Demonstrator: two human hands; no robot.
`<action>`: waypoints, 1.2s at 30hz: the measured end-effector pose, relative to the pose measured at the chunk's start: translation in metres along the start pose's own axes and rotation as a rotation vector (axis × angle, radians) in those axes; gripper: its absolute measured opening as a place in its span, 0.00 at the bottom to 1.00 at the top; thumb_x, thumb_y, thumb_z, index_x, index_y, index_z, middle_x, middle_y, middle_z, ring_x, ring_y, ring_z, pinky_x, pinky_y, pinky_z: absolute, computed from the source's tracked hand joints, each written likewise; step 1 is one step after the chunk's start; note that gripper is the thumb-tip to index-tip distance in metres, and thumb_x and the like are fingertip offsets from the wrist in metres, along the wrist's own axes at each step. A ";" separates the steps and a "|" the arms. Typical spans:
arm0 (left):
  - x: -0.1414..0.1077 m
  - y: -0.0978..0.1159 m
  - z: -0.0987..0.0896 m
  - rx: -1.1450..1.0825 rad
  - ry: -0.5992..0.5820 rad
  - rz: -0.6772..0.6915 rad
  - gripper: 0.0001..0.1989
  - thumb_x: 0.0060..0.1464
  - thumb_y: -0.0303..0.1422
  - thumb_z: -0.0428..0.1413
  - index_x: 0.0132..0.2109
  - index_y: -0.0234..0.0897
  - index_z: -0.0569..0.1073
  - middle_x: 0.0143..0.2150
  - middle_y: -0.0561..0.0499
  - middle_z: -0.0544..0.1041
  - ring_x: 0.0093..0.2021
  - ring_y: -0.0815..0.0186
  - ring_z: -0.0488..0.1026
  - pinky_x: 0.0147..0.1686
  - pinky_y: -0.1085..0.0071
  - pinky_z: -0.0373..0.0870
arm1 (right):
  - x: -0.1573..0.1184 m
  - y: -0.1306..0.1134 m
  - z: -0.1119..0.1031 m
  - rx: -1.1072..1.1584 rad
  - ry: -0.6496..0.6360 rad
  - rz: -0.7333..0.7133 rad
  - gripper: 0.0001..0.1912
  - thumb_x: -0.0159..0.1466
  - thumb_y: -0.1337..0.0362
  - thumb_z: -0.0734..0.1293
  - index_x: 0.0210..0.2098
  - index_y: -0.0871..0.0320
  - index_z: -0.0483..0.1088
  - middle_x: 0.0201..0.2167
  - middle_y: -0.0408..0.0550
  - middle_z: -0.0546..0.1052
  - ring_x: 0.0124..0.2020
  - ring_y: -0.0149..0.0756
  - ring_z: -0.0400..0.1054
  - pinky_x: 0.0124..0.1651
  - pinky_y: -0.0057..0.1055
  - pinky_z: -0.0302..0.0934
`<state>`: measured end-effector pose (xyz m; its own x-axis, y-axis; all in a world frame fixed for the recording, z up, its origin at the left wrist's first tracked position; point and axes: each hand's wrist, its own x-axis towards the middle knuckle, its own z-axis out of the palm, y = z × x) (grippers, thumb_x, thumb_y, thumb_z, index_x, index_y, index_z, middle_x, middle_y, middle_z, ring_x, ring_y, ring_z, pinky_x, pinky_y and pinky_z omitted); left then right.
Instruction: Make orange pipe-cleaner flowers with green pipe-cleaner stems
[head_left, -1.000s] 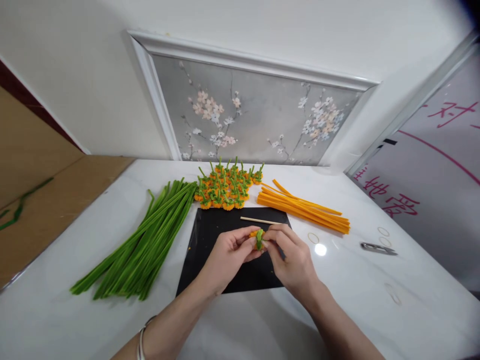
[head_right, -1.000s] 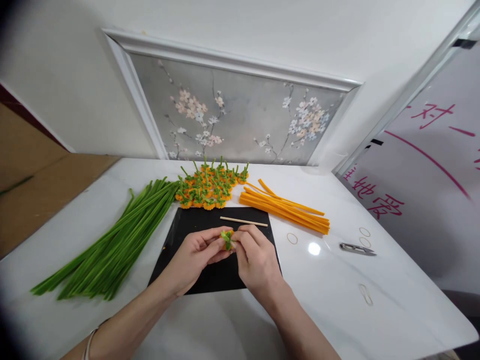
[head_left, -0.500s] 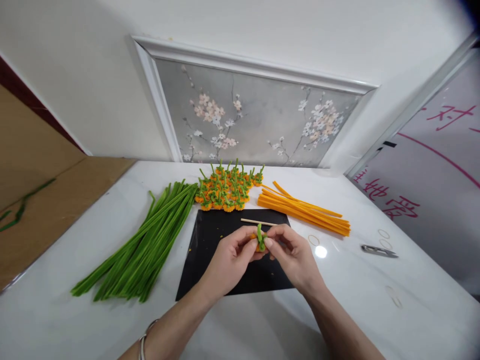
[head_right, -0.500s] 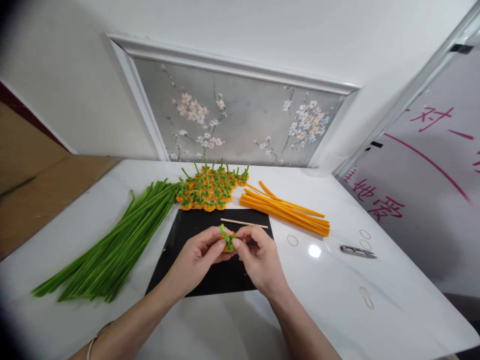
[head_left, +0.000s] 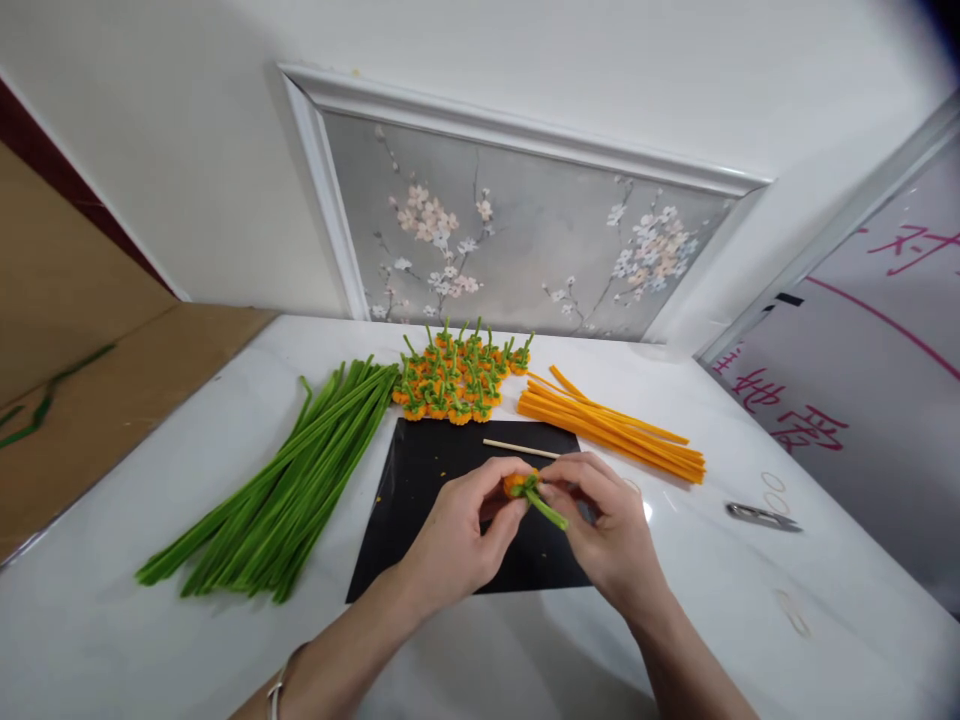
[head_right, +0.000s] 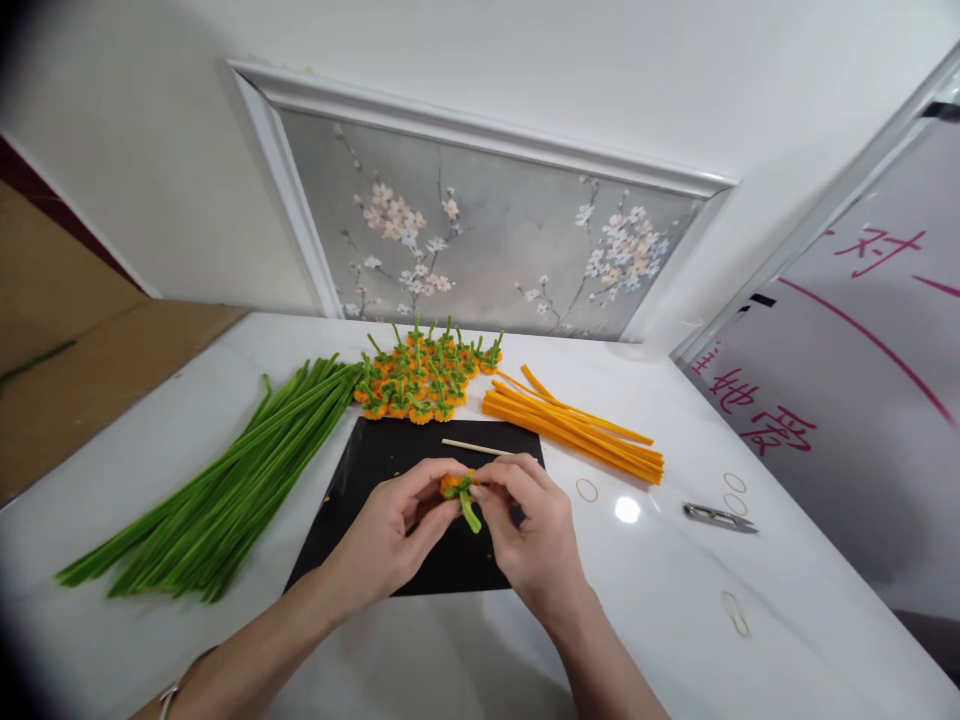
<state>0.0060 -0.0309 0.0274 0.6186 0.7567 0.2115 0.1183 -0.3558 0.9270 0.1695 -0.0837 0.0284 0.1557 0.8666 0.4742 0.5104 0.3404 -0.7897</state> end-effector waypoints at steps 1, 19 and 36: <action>0.000 0.000 0.001 -0.012 -0.004 0.007 0.12 0.57 0.28 0.51 0.49 0.38 0.69 0.41 0.48 0.75 0.38 0.66 0.73 0.40 0.73 0.70 | 0.000 -0.001 0.002 -0.031 0.002 -0.019 0.05 0.63 0.68 0.63 0.34 0.56 0.72 0.33 0.48 0.73 0.33 0.33 0.68 0.34 0.28 0.66; 0.003 -0.004 0.004 -0.124 0.051 -0.077 0.10 0.55 0.31 0.54 0.43 0.35 0.74 0.35 0.50 0.75 0.34 0.67 0.71 0.36 0.73 0.69 | -0.008 0.009 0.016 -0.191 0.041 -0.220 0.13 0.64 0.72 0.59 0.37 0.56 0.75 0.37 0.53 0.75 0.39 0.37 0.72 0.40 0.32 0.70; 0.008 0.000 -0.002 -0.444 0.081 -0.218 0.16 0.53 0.31 0.57 0.50 0.36 0.71 0.44 0.47 0.77 0.42 0.64 0.75 0.43 0.67 0.74 | -0.007 0.002 0.013 0.098 0.031 0.051 0.06 0.64 0.63 0.62 0.36 0.55 0.71 0.34 0.48 0.72 0.26 0.30 0.68 0.24 0.26 0.65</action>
<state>0.0091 -0.0235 0.0297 0.5516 0.8341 0.0054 -0.1153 0.0698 0.9909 0.1587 -0.0842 0.0187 0.2061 0.8724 0.4432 0.4163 0.3317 -0.8466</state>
